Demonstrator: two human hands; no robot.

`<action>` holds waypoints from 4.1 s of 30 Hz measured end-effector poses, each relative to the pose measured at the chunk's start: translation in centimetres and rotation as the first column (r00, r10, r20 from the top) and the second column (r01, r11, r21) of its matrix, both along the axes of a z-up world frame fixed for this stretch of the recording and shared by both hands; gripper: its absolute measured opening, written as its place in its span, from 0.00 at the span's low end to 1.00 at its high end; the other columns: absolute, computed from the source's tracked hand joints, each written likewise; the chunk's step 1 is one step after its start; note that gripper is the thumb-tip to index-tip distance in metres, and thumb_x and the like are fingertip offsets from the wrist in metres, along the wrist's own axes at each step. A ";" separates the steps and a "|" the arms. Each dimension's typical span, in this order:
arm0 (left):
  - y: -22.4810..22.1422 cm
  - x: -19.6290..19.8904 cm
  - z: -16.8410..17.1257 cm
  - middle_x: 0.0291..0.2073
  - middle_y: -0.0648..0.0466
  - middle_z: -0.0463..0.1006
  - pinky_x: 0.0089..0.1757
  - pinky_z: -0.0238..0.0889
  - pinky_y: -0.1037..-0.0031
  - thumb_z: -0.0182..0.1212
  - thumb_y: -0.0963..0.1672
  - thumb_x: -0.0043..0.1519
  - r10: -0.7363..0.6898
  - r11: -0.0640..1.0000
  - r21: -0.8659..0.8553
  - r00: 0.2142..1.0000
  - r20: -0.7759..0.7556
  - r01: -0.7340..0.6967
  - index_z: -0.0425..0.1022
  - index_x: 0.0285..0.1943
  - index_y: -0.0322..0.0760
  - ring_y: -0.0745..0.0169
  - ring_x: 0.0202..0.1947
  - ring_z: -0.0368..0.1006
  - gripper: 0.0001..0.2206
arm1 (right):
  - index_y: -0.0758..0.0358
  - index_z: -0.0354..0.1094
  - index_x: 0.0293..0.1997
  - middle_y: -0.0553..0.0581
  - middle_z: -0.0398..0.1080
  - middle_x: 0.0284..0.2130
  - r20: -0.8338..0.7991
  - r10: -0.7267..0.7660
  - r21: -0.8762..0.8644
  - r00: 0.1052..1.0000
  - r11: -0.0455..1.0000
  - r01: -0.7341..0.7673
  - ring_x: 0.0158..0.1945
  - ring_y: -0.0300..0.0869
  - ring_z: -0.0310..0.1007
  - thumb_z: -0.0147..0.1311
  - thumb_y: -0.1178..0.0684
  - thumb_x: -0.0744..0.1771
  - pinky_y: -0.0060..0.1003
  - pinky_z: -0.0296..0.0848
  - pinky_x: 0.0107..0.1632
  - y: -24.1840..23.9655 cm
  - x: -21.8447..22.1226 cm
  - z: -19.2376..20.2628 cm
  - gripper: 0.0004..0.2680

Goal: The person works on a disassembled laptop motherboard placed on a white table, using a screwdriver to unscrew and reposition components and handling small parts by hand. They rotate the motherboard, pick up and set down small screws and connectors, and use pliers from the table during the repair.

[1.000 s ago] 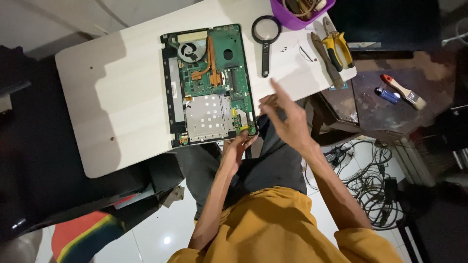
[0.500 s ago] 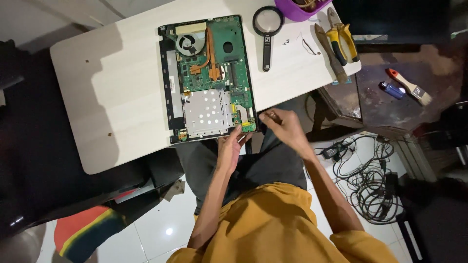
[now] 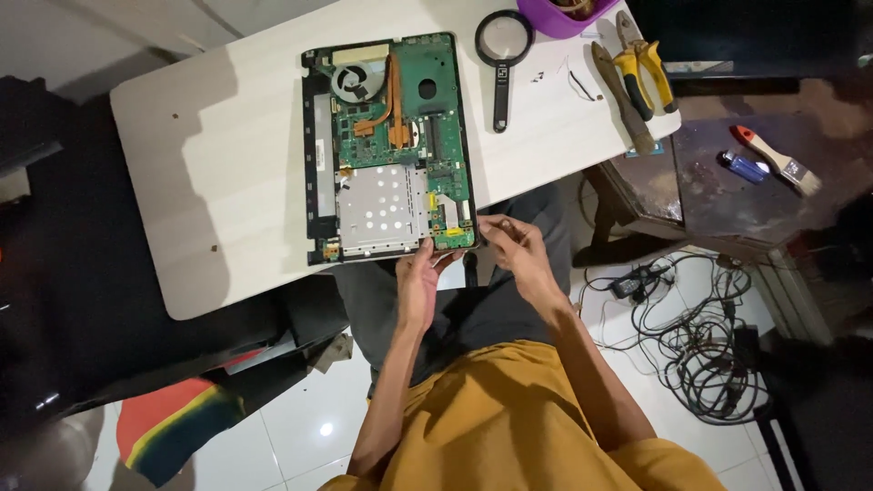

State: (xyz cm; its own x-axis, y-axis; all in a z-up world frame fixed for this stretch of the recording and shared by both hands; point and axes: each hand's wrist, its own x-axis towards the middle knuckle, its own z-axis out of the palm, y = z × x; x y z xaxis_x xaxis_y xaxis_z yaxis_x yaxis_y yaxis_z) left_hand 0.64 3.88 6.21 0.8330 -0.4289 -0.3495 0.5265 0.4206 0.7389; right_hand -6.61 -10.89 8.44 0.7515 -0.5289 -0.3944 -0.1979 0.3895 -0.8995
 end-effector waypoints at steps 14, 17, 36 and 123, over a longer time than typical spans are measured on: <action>2.2 2.7 9.7 0.21 0.42 0.76 0.42 0.79 0.51 0.63 0.38 0.62 0.088 0.996 -0.007 0.993 0.077 -0.087 0.77 0.24 0.27 0.45 0.27 0.81 0.11 | 0.68 0.77 0.51 0.55 0.69 0.17 0.290 0.063 0.043 0.955 0.996 -0.078 0.15 0.28 0.50 0.55 0.60 0.69 0.27 0.57 0.21 2.0 0.9 4.9 0.07; 2.5 3.4 11.7 0.20 0.40 0.76 0.41 0.79 0.49 0.63 0.39 0.62 0.087 0.996 -0.014 0.993 0.075 -0.086 0.75 0.23 0.28 0.43 0.26 0.80 0.12 | 0.68 0.77 0.52 0.56 0.71 0.18 0.338 0.075 0.053 0.938 0.994 -0.098 0.15 0.28 0.50 0.55 0.60 0.69 0.27 0.58 0.21 2.5 1.2 5.5 0.08; 2.9 5.8 12.9 0.25 0.36 0.81 0.46 0.77 0.47 0.64 0.41 0.62 -0.017 1.000 0.019 0.990 0.141 0.015 0.82 0.29 0.29 0.40 0.30 0.82 0.10 | 0.70 0.75 0.55 0.63 0.73 0.23 0.425 0.069 0.107 0.902 0.986 -0.126 0.14 0.30 0.50 0.55 0.62 0.69 0.27 0.56 0.20 2.2 2.6 6.4 0.10; 0.4 29.6 1.2 0.50 0.52 0.67 0.62 0.34 0.27 0.53 0.62 0.67 -0.734 0.248 0.873 0.507 0.452 -0.420 0.74 0.55 0.44 0.43 0.60 0.66 0.25 | 0.57 0.58 0.24 0.45 0.54 0.15 0.136 -0.172 -0.307 0.976 0.929 0.207 0.17 0.31 0.52 0.53 0.59 0.71 0.23 0.55 0.24 -3.1 1.2 5.2 0.14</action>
State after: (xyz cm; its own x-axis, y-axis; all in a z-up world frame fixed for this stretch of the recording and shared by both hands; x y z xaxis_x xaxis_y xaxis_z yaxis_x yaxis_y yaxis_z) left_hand 30.19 4.23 7.37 0.8653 -0.4968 0.0663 -0.4662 -0.7492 0.4704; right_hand -5.39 -13.97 13.66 0.6528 -0.7499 -0.1072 -0.0468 0.1013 -0.9938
